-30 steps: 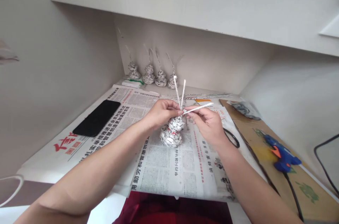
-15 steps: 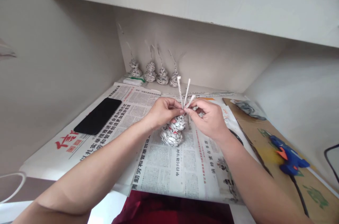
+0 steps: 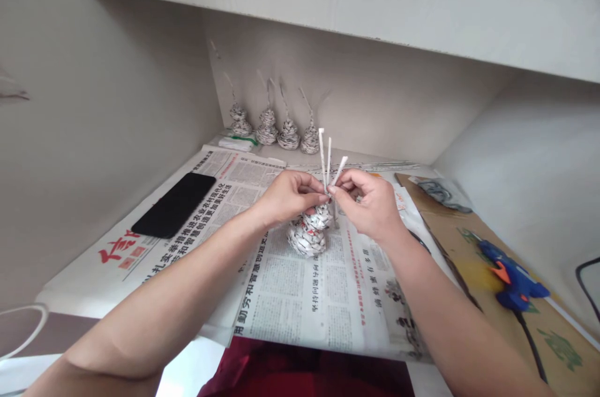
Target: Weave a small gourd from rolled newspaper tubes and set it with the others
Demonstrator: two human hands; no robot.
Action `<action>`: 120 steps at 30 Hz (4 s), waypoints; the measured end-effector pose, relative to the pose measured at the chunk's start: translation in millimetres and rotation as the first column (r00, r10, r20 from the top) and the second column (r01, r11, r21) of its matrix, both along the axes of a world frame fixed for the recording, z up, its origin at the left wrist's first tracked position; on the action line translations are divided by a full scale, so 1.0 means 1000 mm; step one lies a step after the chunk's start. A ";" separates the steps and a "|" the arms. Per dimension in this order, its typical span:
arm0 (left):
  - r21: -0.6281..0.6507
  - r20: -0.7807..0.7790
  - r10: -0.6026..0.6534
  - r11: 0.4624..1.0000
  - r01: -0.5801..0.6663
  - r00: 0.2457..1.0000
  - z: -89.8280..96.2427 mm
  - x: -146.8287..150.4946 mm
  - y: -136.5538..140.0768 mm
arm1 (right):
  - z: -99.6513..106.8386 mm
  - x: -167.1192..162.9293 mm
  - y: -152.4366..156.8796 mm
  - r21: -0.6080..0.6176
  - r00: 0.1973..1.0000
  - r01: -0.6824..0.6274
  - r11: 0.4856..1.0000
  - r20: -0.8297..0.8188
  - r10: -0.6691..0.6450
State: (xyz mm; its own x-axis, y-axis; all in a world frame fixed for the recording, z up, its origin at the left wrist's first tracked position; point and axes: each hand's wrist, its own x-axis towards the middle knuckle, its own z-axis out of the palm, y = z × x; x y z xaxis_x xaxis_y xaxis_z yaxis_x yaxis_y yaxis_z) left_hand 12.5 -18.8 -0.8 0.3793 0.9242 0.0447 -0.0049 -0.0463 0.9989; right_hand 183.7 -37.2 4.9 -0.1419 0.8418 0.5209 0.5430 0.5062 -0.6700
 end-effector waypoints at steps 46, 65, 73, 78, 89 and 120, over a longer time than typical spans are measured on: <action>0.065 0.139 0.071 0.995 -0.080 0.988 -0.022 0.017 -0.002 | -0.034 -0.015 -0.004 -0.312 0.608 -0.148 0.938 -0.777 -0.163; 0.036 0.277 0.049 0.997 -0.061 0.960 -0.018 0.015 -0.001 | -0.032 0.041 -0.028 -0.350 0.967 0.070 0.934 -0.206 -0.150; 0.043 0.215 0.083 0.995 -0.095 0.973 -0.015 0.015 -0.005 | -0.054 0.153 -0.067 -0.194 0.779 0.496 0.846 0.529 -0.336; 0.125 0.180 0.080 0.987 -0.104 0.980 -0.015 0.016 -0.007 | -0.062 0.159 -0.068 -0.218 0.736 0.561 0.799 0.574 -0.360; 0.155 0.147 0.092 0.981 -0.115 0.985 -0.015 0.019 -0.012 | -0.026 0.120 -0.092 -0.592 0.989 0.075 0.802 0.149 0.018; 0.148 0.113 0.039 0.987 -0.055 0.993 -0.014 0.019 -0.014 | 0.050 0.057 -0.066 0.306 0.330 0.129 0.943 0.884 -0.332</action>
State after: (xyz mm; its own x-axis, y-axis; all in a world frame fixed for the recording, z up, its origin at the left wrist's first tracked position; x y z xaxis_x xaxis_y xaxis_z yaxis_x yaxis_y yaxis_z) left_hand 31.2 -32.5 -14.8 0.3207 0.9205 0.2231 -0.1076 -0.1986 0.9742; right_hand 240.9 -103.4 55.1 -0.4257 0.8476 0.3168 0.8709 0.2888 0.3976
